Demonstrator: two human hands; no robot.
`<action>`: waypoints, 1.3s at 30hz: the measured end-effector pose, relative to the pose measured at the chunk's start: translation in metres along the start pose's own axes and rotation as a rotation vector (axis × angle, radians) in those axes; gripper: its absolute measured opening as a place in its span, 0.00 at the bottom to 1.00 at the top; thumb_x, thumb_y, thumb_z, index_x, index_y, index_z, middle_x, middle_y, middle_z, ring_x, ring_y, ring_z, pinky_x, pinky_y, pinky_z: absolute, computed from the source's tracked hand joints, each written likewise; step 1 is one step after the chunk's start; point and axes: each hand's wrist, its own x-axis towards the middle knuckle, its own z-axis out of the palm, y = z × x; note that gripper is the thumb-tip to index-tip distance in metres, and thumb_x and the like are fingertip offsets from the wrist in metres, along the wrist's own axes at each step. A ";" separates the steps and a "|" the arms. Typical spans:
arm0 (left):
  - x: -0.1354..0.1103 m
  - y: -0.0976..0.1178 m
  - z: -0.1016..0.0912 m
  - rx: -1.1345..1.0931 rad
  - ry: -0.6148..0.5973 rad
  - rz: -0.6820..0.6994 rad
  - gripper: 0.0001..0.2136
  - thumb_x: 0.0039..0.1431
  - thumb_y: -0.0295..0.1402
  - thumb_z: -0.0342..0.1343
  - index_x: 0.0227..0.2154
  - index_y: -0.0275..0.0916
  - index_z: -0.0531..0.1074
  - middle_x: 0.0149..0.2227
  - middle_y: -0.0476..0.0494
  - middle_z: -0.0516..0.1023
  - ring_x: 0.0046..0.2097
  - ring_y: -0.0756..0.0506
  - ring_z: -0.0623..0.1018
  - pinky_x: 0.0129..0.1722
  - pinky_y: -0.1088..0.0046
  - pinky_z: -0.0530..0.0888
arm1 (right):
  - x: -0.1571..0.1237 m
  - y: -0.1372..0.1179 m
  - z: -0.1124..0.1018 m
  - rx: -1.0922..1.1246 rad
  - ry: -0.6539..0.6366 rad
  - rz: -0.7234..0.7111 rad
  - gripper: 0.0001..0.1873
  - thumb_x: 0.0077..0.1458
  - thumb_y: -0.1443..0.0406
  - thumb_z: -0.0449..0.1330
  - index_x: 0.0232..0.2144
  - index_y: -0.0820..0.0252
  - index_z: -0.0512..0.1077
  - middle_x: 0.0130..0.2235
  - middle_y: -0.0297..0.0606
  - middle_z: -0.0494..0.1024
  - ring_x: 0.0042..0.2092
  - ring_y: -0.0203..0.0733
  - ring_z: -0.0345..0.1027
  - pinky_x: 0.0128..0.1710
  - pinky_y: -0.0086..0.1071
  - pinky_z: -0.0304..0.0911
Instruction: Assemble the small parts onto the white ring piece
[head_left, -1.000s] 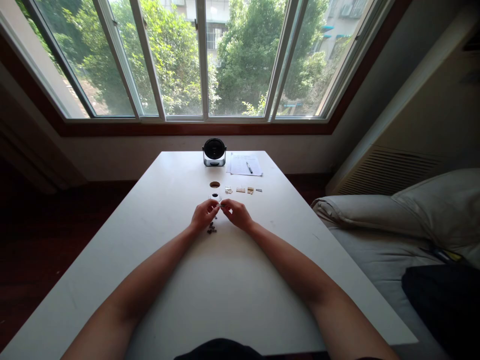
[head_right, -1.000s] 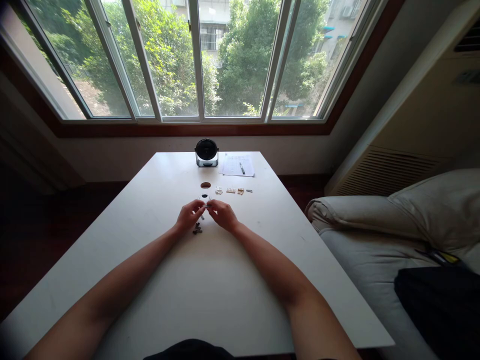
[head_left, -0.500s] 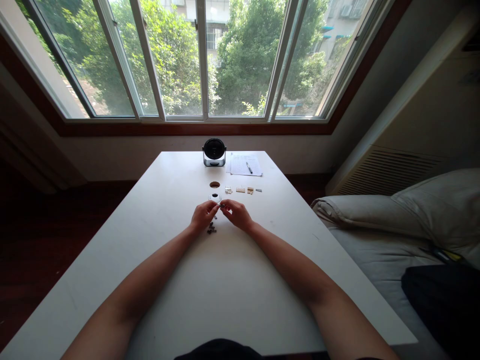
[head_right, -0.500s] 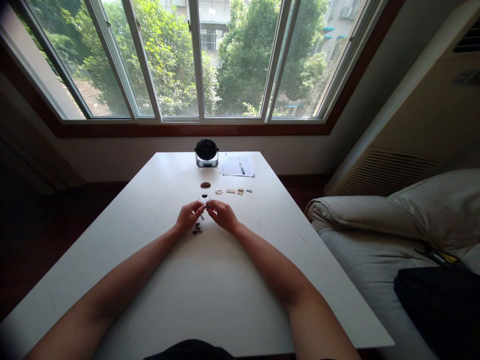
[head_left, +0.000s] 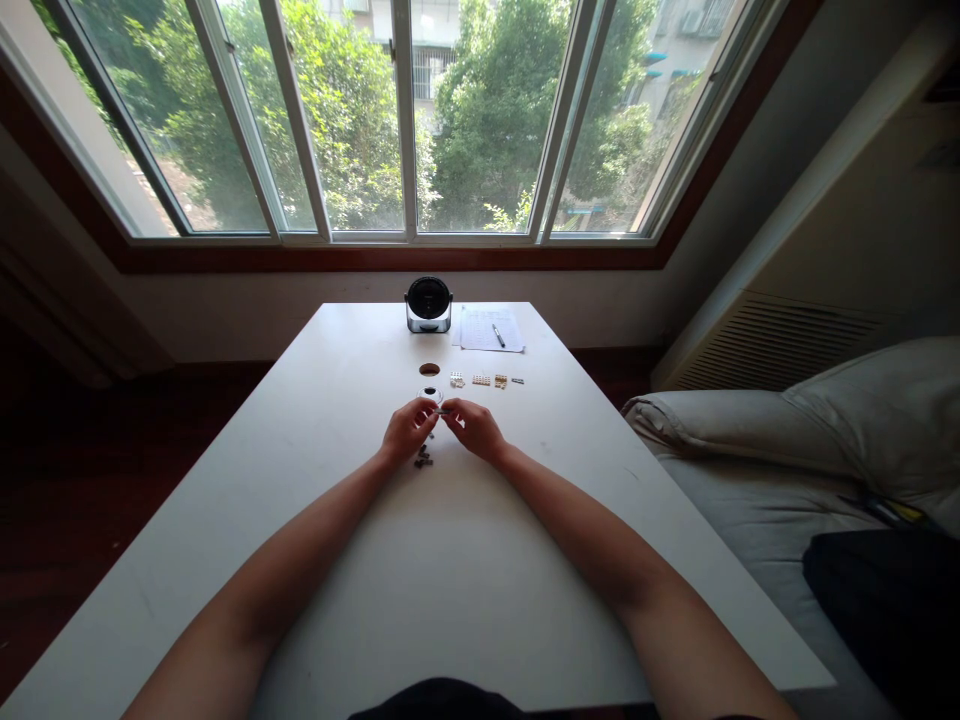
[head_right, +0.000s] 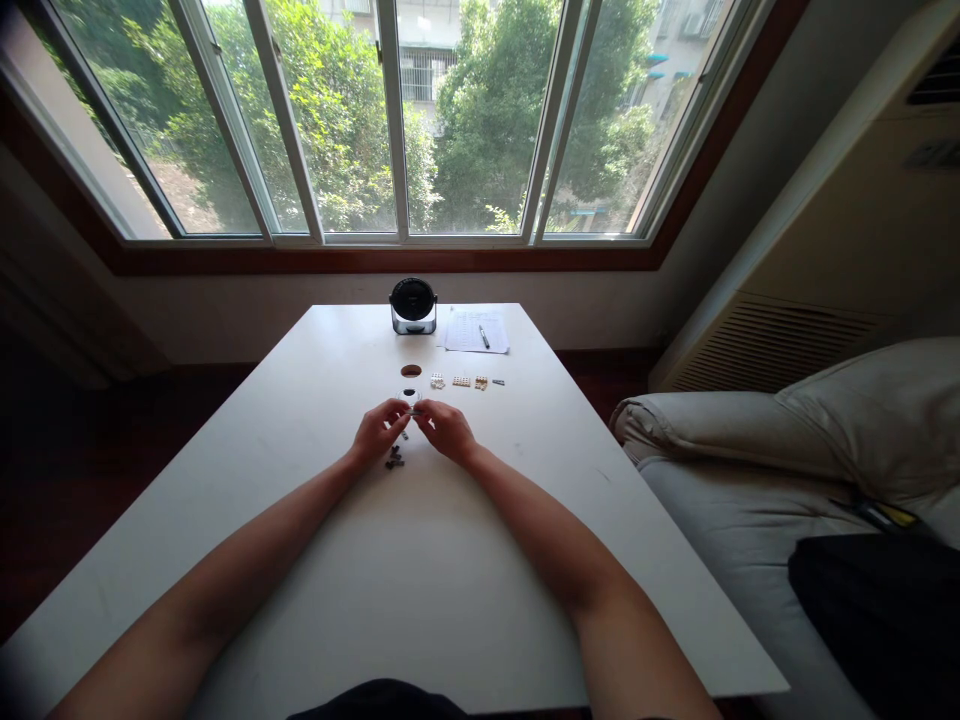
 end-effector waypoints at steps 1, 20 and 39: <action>0.000 0.000 0.000 0.000 0.001 0.000 0.09 0.62 0.39 0.57 0.40 0.42 0.74 0.32 0.48 0.77 0.30 0.49 0.77 0.34 0.72 0.74 | 0.000 0.000 0.000 0.002 -0.002 -0.004 0.07 0.64 0.63 0.57 0.44 0.54 0.72 0.35 0.36 0.79 0.36 0.40 0.73 0.39 0.32 0.66; 0.002 0.003 -0.002 0.054 0.015 0.006 0.11 0.65 0.42 0.53 0.36 0.41 0.75 0.32 0.47 0.79 0.31 0.48 0.78 0.34 0.72 0.74 | 0.000 0.002 0.001 -0.020 -0.013 -0.037 0.07 0.64 0.62 0.57 0.43 0.54 0.73 0.35 0.38 0.79 0.36 0.41 0.72 0.39 0.33 0.67; 0.000 0.004 0.000 0.019 0.025 0.046 0.08 0.63 0.37 0.57 0.42 0.43 0.74 0.33 0.48 0.77 0.30 0.49 0.76 0.34 0.72 0.75 | 0.000 0.000 -0.002 -0.024 -0.026 -0.008 0.09 0.66 0.60 0.54 0.39 0.55 0.73 0.33 0.37 0.78 0.33 0.40 0.70 0.36 0.32 0.64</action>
